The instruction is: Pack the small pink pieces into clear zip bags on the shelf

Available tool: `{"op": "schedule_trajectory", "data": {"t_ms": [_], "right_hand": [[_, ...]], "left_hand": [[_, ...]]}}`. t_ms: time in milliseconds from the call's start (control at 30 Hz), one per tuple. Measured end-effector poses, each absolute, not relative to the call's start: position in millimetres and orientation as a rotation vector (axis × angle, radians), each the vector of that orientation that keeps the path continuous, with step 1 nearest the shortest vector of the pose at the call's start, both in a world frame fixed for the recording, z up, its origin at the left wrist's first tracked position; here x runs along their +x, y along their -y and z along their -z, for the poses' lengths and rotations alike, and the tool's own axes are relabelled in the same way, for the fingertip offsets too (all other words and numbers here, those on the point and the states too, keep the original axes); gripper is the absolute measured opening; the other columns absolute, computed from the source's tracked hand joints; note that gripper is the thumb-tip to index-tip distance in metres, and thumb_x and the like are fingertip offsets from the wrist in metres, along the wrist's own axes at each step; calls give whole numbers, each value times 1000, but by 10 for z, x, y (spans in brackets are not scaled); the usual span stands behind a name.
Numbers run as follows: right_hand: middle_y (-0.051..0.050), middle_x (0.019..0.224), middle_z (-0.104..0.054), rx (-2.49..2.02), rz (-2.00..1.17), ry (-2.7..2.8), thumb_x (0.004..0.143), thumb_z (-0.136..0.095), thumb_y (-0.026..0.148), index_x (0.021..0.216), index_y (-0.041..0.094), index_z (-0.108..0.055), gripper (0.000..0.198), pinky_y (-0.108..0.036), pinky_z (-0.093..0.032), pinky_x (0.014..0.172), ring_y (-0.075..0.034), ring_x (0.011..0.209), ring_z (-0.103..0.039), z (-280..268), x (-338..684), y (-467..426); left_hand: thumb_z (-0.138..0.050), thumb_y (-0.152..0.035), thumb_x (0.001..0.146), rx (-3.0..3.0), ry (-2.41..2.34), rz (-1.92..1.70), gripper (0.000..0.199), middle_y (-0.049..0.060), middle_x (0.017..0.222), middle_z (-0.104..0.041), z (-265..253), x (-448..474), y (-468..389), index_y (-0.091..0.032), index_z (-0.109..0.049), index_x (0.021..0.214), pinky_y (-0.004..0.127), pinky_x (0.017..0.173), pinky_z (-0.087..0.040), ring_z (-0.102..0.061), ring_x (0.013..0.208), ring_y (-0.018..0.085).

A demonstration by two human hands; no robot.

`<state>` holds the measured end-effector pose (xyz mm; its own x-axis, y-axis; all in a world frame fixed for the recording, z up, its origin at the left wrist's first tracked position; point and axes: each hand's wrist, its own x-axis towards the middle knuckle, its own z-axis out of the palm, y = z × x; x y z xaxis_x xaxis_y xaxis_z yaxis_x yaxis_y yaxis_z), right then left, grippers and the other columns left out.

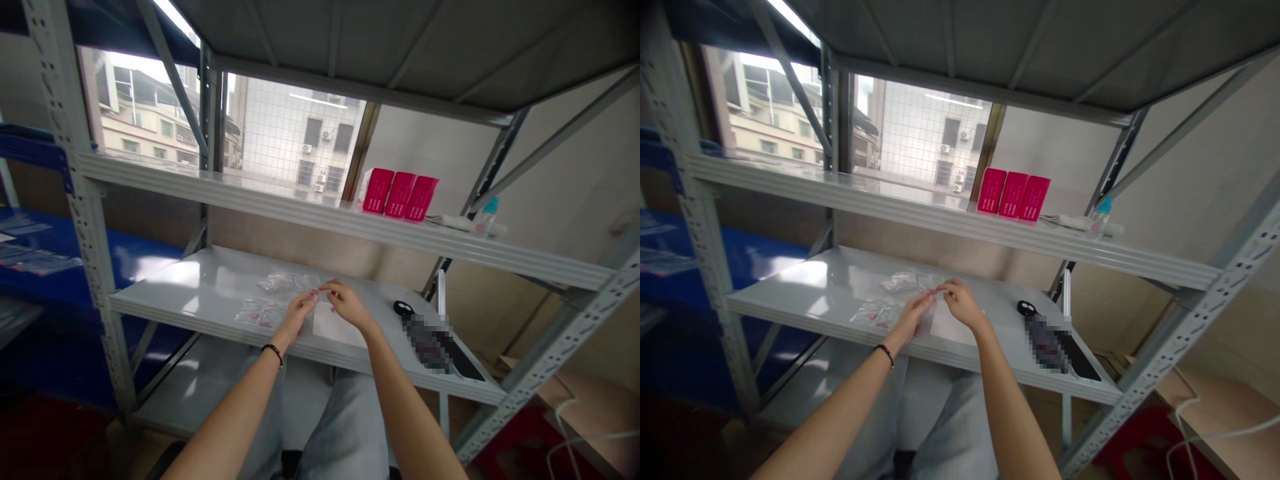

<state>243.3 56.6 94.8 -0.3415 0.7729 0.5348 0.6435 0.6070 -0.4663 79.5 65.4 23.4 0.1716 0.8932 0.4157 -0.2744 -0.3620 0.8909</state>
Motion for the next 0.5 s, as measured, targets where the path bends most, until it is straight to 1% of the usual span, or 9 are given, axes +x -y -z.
{"op": "schedule_trajectory", "data": {"t_ms": [67, 133, 167, 267, 400, 433, 500], "right_hand": [[-9, 114, -60, -1039, -236, 2126, 89, -55, 19, 110, 24, -71, 27, -32, -49, 85, -19, 100, -59, -922, 2470, -510], [-9, 117, -57, -1003, -252, 2138, 90, -57, 22, 106, 24, -71, 22, -32, -48, 87, -20, 106, -57, -919, 2495, -424], [-9, 116, -57, -1007, -252, 2124, 91, -57, 24, 102, 24, -72, 19, -31, -47, 87, -20, 105, -57, -930, 2499, -366], [-7, 109, -59, -1042, -213, 2070, 94, -55, 26, 95, 22, -70, 16, -29, -46, 84, -18, 98, -59, -992, 2472, -110], [-3, 88, -63, -1073, -209, 2065, 96, -52, 27, 89, 22, -67, 17, -29, -44, 79, -18, 85, -59, -975, 2356, 407], [-3, 86, -63, -1073, -238, 2059, 96, -51, 28, 89, 22, -66, 18, -29, -44, 79, -18, 84, -59, -912, 2318, 548], [-4, 88, -64, -1087, -352, 1998, 96, -51, 30, 96, 22, -66, 17, -28, -44, 78, -18, 84, -59, -679, 2243, 810]], "left_hand": [[-56, -52, 86, 1417, -606, -1425, 46, 10, 114, -71, -289, 789, -633, -16, -70, 109, 35, 95, -43, -61, 108, 26], [-52, -53, 89, 1443, -570, -1418, 45, 9, 110, -72, -364, 777, -609, -16, -71, 106, 34, 94, -44, -61, 105, 25], [-51, -53, 89, 1476, -564, -1413, 44, 9, 108, -72, -408, 765, -591, -17, -72, 104, 34, 94, -44, -61, 104, 24], [-54, -49, 89, 1668, -618, -1435, 38, 8, 101, -71, -542, 689, -467, -18, -74, 98, 32, 92, -44, -60, 101, 23], [-55, -41, 91, 1966, -721, -1407, 29, 5, 82, -66, -569, 462, -65, -18, -71, 85, 27, 76, -45, -58, 79, 18], [-54, -40, 92, 2012, -737, -1373, 30, 4, 78, -65, -523, 392, 68, -18, -70, 81, 26, 73, -44, -57, 75, 17], [-52, -38, 94, 2057, -774, -1301, 31, 3, 74, -63, -356, 251, 340, -18, -68, 76, 25, 71, -43, -57, 73, 16]]}}
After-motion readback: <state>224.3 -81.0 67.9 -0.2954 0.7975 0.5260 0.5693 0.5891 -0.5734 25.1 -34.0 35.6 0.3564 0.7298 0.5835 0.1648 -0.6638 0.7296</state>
